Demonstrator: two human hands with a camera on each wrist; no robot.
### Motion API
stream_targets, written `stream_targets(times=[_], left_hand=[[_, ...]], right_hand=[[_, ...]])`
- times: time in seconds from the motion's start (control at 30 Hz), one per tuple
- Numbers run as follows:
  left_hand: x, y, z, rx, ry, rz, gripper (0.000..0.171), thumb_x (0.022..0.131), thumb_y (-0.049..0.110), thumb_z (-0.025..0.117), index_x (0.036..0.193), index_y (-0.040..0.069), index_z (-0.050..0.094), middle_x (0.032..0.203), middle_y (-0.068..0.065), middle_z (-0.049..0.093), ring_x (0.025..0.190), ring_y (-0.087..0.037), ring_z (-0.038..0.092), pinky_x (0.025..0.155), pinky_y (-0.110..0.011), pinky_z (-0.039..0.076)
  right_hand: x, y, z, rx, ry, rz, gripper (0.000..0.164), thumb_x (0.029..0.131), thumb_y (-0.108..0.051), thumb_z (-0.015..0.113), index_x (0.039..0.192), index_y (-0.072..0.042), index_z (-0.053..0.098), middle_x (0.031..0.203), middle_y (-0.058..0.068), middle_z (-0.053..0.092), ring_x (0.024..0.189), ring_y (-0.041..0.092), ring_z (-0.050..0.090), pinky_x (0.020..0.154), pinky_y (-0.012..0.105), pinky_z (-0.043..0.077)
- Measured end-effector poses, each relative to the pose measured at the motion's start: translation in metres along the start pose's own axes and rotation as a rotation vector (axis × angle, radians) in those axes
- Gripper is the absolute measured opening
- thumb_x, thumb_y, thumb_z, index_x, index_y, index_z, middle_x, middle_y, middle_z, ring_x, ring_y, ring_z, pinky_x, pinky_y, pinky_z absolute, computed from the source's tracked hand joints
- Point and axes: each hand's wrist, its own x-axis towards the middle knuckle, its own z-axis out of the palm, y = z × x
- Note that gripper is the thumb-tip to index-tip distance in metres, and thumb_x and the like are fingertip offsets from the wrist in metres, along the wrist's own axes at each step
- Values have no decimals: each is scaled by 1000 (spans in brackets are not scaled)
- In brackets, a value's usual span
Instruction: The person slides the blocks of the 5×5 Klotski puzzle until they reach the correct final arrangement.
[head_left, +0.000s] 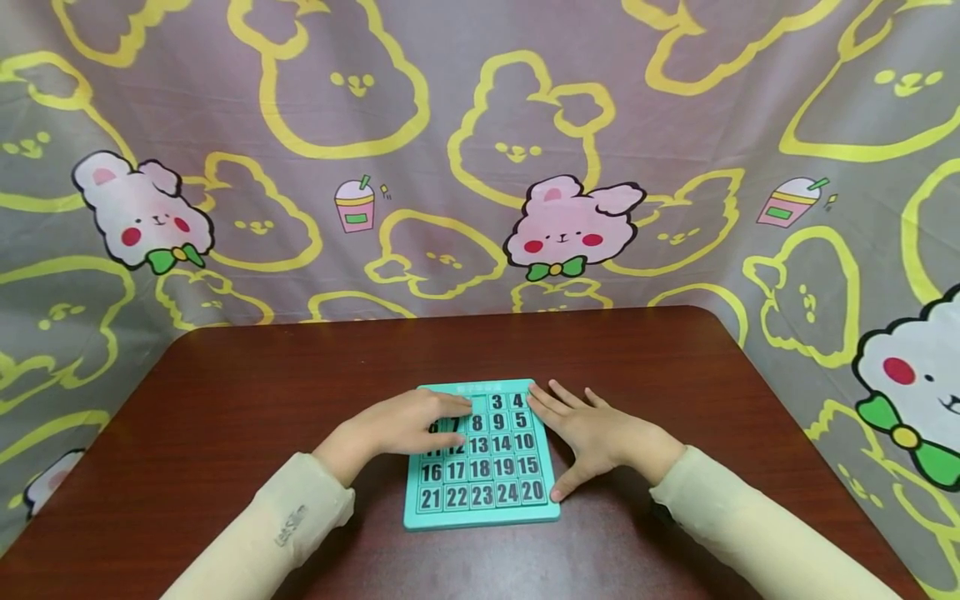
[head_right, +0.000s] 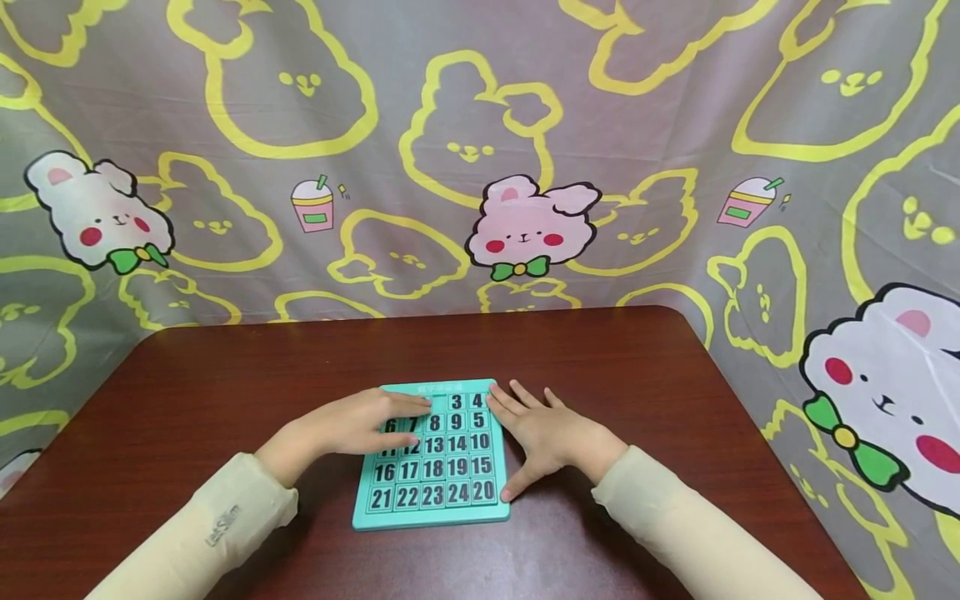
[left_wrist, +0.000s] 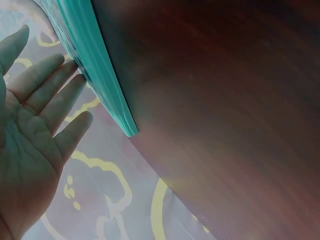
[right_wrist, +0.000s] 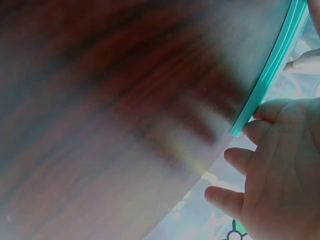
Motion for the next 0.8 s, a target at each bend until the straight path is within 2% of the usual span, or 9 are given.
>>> stream_targets(times=[0.43, 0.8], left_hand=[[-10, -7, 0, -10, 25, 7, 52, 97, 36, 63, 141, 9, 56, 145, -5, 57, 138, -22, 50, 110, -42, 45], [2, 2, -6, 7, 24, 26, 52, 95, 35, 66, 139, 8, 59, 143, -6, 59, 136, -21, 53, 109, -42, 46]], right_hand=[[-1, 1, 1, -8, -2, 8, 136, 59, -80, 73, 161, -20, 6, 169, -4, -5, 157, 29, -4, 118, 69, 8], [-2, 0, 1, 5, -4, -2, 135, 60, -81, 72, 162, -20, 6, 169, -4, -5, 157, 30, -3, 118, 70, 8]])
